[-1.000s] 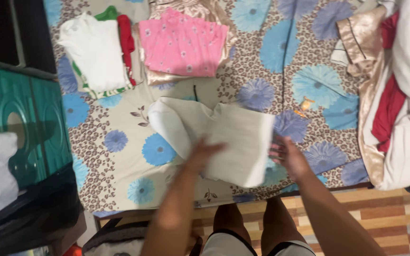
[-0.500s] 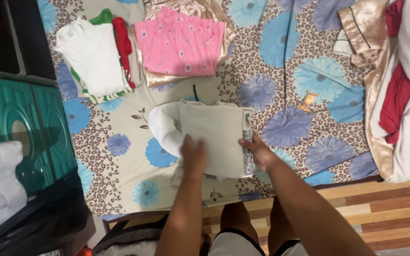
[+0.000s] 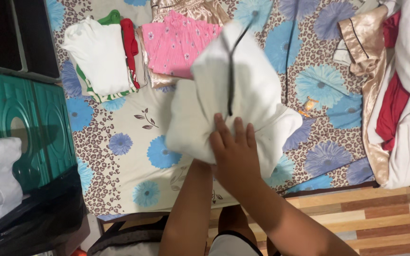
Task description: The person folds white and pink clothing items on a bed and prepares them for storage.
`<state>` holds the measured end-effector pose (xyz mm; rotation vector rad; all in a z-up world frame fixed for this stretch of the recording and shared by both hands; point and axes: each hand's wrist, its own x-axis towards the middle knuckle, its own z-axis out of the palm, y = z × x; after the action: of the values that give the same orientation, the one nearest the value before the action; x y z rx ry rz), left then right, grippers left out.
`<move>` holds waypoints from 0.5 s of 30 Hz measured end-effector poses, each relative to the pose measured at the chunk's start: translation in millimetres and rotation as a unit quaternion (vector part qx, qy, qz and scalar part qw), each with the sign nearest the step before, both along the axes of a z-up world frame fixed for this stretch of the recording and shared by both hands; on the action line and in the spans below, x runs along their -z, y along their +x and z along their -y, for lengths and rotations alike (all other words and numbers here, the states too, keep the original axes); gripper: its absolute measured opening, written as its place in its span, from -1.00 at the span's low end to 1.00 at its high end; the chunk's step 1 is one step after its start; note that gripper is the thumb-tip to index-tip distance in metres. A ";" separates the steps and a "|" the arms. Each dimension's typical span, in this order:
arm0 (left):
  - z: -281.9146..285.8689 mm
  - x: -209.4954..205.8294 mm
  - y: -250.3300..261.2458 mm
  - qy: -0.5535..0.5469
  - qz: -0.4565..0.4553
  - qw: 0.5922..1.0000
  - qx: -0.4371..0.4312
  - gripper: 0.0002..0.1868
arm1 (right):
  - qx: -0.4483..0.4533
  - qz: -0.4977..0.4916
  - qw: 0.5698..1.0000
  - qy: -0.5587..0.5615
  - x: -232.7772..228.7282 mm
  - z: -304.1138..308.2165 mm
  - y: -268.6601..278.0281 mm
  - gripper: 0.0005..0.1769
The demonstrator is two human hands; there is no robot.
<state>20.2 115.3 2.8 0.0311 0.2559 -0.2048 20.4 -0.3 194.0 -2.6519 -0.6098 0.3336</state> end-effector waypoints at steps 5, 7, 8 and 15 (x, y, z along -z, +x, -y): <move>-25.8 33.8 -82.5 0.195 -0.219 0.954 0.061 -0.27 | -0.061 0.004 0.992 -0.109 110.1 15.9 -35.8 -0.28; -42.0 42.9 -111.6 0.193 -0.361 0.907 0.096 0.00 | -0.076 -0.093 0.990 -0.072 141.2 36.7 -48.4 -0.17; -45.8 47.6 -120.8 0.253 -0.316 0.908 0.107 0.00 | -0.064 -0.142 0.988 -0.015 151.5 49.9 -54.0 -0.09; -37.6 19.7 -93.3 0.801 -0.009 0.583 0.136 0.38 | 0.273 -0.124 0.943 0.144 196.4 107.6 -51.3 -0.25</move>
<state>-73.1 152.9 -17.0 1.9317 0.3852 -0.2185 -30.9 -107.9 -2.4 -2.3201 0.1545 0.3671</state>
